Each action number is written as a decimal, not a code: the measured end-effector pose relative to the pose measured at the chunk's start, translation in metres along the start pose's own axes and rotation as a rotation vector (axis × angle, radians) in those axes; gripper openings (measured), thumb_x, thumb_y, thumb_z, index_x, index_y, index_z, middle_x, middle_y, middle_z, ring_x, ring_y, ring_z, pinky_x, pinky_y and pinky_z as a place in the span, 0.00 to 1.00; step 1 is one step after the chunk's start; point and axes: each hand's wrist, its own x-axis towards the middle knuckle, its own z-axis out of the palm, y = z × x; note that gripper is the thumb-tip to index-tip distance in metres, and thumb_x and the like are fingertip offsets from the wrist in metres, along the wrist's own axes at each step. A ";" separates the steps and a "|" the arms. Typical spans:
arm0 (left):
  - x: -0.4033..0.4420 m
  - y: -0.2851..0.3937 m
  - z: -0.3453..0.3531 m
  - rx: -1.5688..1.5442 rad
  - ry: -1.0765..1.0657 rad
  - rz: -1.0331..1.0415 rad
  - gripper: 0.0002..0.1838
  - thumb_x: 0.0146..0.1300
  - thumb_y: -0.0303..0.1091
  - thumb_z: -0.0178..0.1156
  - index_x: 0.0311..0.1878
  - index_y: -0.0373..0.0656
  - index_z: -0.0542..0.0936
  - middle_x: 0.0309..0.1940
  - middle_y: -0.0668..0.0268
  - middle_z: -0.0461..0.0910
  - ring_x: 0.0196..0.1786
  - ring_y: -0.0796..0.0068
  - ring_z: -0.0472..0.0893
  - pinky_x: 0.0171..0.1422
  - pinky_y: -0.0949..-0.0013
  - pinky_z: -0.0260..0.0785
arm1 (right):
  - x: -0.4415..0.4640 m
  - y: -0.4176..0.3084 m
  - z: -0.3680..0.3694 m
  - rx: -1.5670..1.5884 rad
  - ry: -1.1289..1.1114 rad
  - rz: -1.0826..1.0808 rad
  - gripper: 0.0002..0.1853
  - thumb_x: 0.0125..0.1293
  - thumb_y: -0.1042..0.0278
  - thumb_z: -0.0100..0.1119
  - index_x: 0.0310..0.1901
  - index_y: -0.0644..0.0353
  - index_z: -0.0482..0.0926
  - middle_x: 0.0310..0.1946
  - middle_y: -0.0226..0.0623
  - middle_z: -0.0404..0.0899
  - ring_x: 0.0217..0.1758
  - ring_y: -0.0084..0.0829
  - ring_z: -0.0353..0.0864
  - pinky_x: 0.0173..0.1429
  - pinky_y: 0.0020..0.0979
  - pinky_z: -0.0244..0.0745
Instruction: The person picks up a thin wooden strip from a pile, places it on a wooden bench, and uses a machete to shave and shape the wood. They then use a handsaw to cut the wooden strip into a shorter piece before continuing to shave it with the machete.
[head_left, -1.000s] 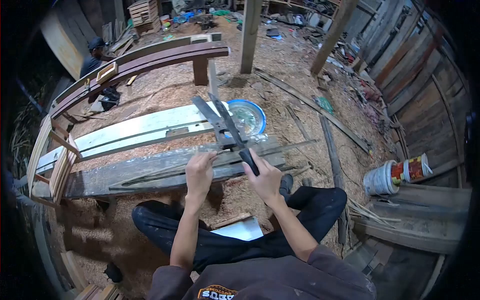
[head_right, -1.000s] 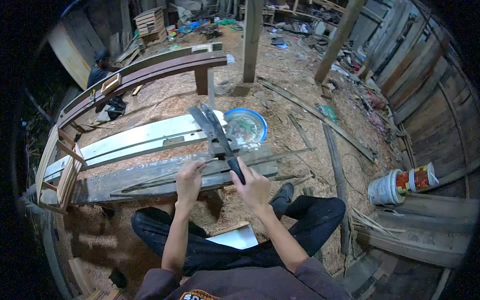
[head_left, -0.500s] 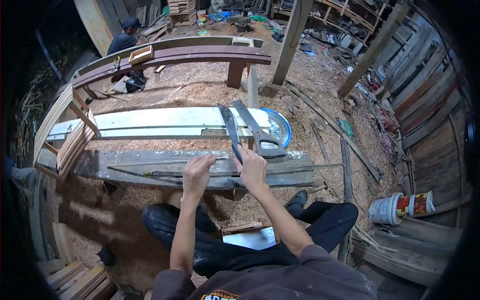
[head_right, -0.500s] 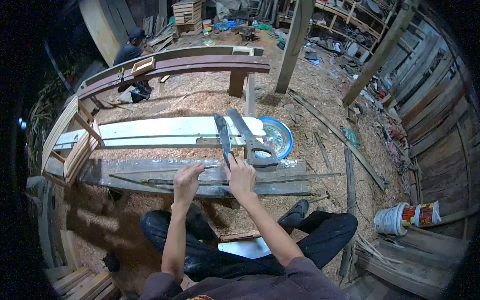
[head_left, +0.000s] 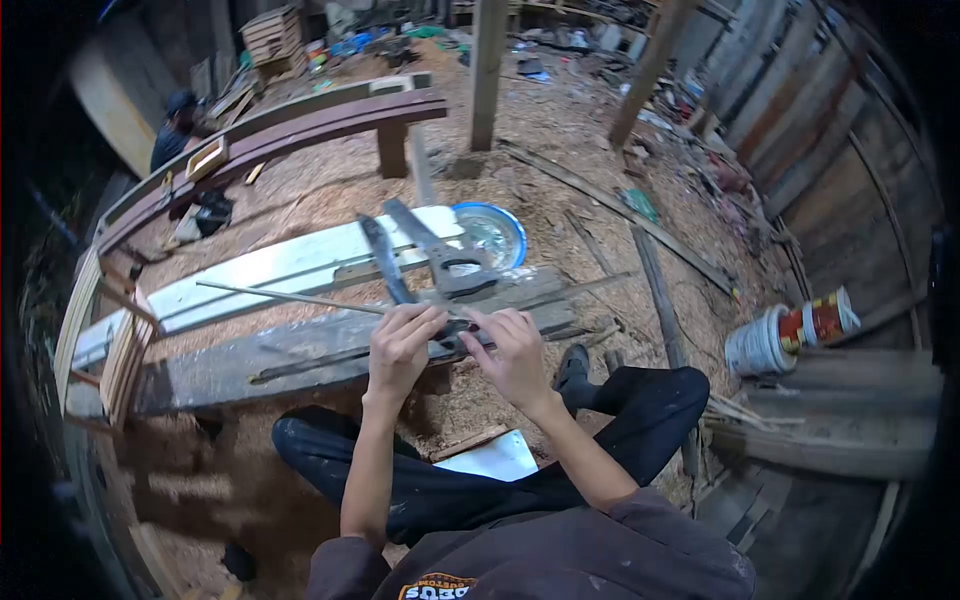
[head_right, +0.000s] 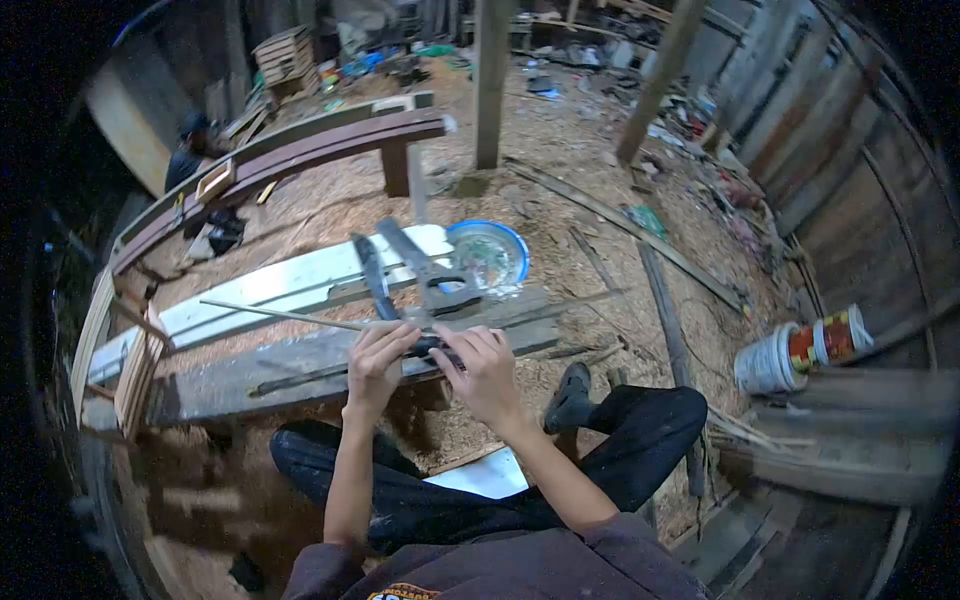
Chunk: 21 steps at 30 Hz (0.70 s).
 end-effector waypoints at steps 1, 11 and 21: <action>0.010 0.010 0.009 -0.021 -0.029 0.050 0.17 0.52 0.18 0.67 0.47 0.39 0.89 0.47 0.62 0.91 0.52 0.60 0.89 0.58 0.58 0.79 | -0.004 0.003 -0.011 -0.016 0.063 0.086 0.17 0.70 0.61 0.71 0.57 0.56 0.86 0.43 0.35 0.88 0.50 0.37 0.84 0.59 0.39 0.72; 0.153 0.165 0.176 -0.306 -0.114 0.423 0.20 0.57 0.27 0.70 0.56 0.43 0.88 0.58 0.64 0.89 0.64 0.60 0.85 0.71 0.54 0.74 | -0.054 0.110 -0.172 -0.247 0.747 0.254 0.07 0.66 0.71 0.73 0.44 0.59 0.86 0.34 0.39 0.83 0.44 0.46 0.83 0.48 0.43 0.74; 0.224 0.313 0.398 -0.613 -0.212 0.526 0.22 0.57 0.21 0.69 0.57 0.42 0.88 0.53 0.61 0.90 0.57 0.58 0.87 0.61 0.58 0.78 | -0.123 0.252 -0.346 -0.695 0.900 0.261 0.12 0.64 0.73 0.73 0.49 0.57 0.87 0.41 0.35 0.86 0.48 0.42 0.83 0.54 0.42 0.73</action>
